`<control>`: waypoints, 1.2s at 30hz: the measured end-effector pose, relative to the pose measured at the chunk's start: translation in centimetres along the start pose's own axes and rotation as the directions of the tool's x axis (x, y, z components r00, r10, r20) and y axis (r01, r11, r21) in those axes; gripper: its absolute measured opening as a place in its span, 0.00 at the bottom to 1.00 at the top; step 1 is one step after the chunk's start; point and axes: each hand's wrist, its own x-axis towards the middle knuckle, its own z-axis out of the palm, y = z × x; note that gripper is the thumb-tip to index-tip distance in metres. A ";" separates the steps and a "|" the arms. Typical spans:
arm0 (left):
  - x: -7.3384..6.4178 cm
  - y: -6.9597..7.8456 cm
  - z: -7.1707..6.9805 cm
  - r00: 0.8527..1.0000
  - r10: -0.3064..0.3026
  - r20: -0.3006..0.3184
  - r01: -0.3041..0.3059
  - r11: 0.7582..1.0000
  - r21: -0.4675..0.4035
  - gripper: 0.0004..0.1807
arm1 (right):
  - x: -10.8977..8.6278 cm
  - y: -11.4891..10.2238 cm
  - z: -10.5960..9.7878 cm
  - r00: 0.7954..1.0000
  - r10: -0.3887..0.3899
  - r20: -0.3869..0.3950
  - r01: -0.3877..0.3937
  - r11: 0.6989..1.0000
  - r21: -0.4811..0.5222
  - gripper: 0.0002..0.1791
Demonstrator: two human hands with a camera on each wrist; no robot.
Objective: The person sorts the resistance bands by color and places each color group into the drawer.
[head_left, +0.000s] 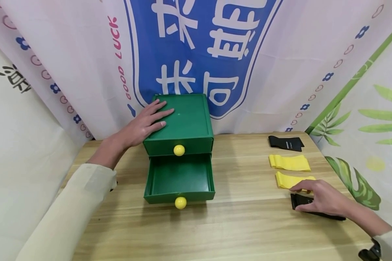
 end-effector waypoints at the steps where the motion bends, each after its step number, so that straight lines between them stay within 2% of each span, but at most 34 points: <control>1: 0.0 0.0 0.1 1.000 0.001 0.000 -0.001 1.000 -0.002 0.30 | -0.2 0.1 0.1 1.000 -0.005 0.000 0.005 1.000 0.003 0.30; 8: 0.0 0.0 0.1 1.000 0.006 -0.008 -0.006 1.000 -0.004 0.30 | -1.2 0.6 0.6 1.000 0.010 -0.008 -0.010 0.999 -0.031 0.31; 18: 0.0 0.0 0.1 1.000 0.005 -0.008 -0.005 1.000 -0.009 0.30 | -2.2 1.1 1.9 0.997 -0.012 -0.075 0.008 0.999 -0.050 0.35; 27: -0.2 -0.1 0.0 1.000 0.005 -0.011 -0.005 1.000 -0.011 0.30 | -1.9 1.0 2.6 0.994 -0.009 -0.107 0.007 1.000 -0.017 0.33; 36: -0.1 0.0 0.1 1.000 0.002 -0.010 -0.002 1.000 -0.020 0.30 | -1.2 0.5 3.0 0.997 -0.024 -0.073 0.025 1.000 0.006 0.32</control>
